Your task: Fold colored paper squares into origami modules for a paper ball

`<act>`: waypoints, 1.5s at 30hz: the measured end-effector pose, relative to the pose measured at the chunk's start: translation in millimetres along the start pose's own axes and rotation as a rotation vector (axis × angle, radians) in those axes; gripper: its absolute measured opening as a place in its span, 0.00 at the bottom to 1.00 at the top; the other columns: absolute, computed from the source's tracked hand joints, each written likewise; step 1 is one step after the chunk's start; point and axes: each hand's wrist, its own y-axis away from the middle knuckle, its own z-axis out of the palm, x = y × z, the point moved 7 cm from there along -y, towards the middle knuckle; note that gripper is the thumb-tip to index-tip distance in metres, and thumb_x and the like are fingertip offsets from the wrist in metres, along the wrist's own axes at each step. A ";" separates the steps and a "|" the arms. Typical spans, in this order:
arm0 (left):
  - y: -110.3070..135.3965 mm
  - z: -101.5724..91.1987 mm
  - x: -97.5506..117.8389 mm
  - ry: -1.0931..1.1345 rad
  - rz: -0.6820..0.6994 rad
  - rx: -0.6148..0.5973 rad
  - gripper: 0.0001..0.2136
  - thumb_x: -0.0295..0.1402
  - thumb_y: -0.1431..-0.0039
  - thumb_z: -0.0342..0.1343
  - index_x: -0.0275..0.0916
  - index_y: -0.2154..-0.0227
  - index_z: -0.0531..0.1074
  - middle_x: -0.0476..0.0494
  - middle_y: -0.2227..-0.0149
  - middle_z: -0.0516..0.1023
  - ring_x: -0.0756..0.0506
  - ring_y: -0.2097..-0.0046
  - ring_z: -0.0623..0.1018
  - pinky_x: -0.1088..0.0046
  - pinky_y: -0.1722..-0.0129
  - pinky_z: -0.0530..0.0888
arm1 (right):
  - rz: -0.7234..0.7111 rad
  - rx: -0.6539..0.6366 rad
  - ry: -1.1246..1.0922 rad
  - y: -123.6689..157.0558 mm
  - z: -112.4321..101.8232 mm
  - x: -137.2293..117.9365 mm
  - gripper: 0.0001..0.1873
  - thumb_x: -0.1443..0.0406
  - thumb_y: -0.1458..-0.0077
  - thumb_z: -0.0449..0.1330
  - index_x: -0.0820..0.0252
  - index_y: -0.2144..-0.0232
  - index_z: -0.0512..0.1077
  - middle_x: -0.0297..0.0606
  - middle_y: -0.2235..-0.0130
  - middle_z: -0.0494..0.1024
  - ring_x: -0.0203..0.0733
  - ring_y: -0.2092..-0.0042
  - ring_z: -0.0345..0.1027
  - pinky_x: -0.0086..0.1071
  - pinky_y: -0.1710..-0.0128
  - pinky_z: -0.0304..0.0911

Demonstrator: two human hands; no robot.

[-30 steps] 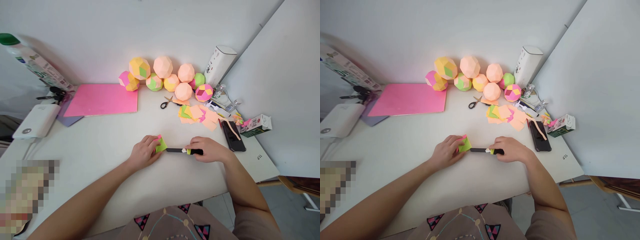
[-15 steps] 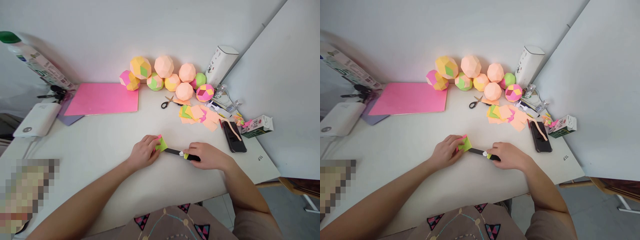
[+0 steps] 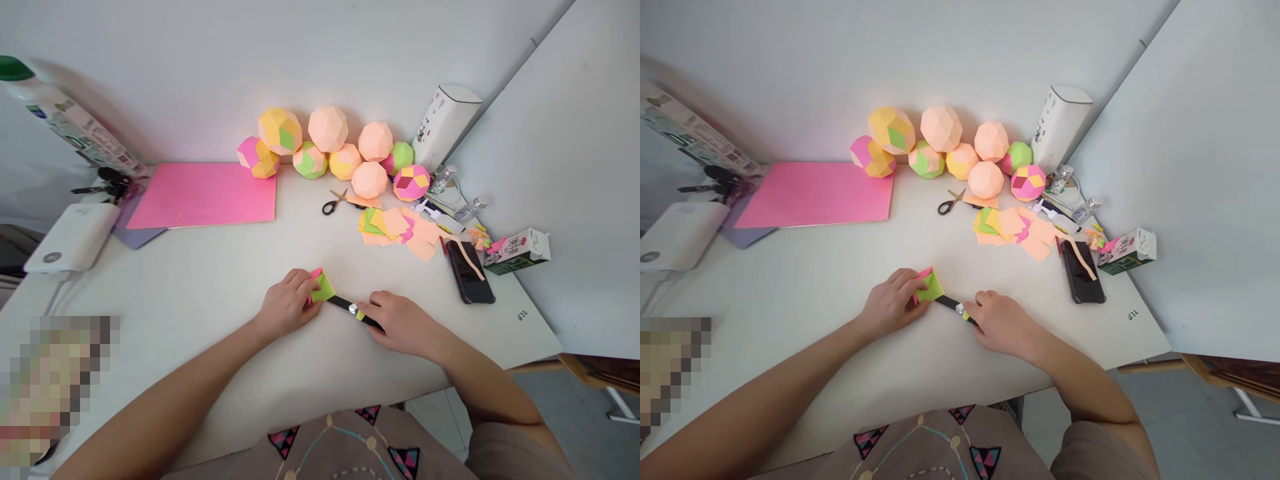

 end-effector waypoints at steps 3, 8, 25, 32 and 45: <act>0.0 -0.1 -0.5 0.012 0.004 0.001 0.06 0.31 0.45 0.53 0.40 0.65 0.63 0.44 0.68 0.73 0.42 0.61 0.74 0.73 0.76 0.70 | 0.011 -0.009 0.013 -0.9 2.4 -0.3 0.22 0.69 0.46 0.55 0.64 0.47 0.67 0.46 0.61 0.71 0.45 0.60 0.66 0.34 0.65 0.63; 0.4 -0.1 -0.5 0.007 0.018 0.000 0.05 0.31 0.44 0.52 0.40 0.66 0.63 0.44 0.68 0.73 0.42 0.60 0.75 0.74 0.76 0.70 | 0.018 -0.001 0.033 1.2 0.6 1.2 0.22 0.69 0.46 0.55 0.64 0.48 0.67 0.46 0.61 0.71 0.45 0.60 0.66 0.33 0.65 0.63; -1.0 -5.4 3.9 -0.003 0.049 0.049 0.05 0.30 0.44 0.53 0.40 0.67 0.62 0.42 0.68 0.73 0.43 0.62 0.75 0.74 0.78 0.69 | 0.033 0.001 0.004 -4.4 3.0 1.3 0.22 0.68 0.44 0.54 0.66 0.47 0.66 0.48 0.61 0.71 0.48 0.59 0.66 0.36 0.64 0.64; -0.3 -3.9 1.5 0.004 0.036 0.040 0.06 0.31 0.44 0.54 0.40 0.67 0.61 0.42 0.68 0.72 0.43 0.63 0.74 0.73 0.76 0.70 | 0.031 0.022 0.027 -8.1 2.7 0.7 0.22 0.68 0.43 0.53 0.65 0.46 0.66 0.48 0.60 0.71 0.47 0.58 0.65 0.36 0.63 0.65; 0.8 -2.1 0.0 -0.004 0.030 0.048 0.05 0.31 0.45 0.54 0.39 0.68 0.62 0.41 0.68 0.74 0.43 0.65 0.75 0.72 0.75 0.71 | 0.044 0.057 0.040 -14.0 3.3 2.7 0.22 0.68 0.43 0.53 0.67 0.46 0.66 0.48 0.59 0.71 0.48 0.58 0.65 0.37 0.63 0.65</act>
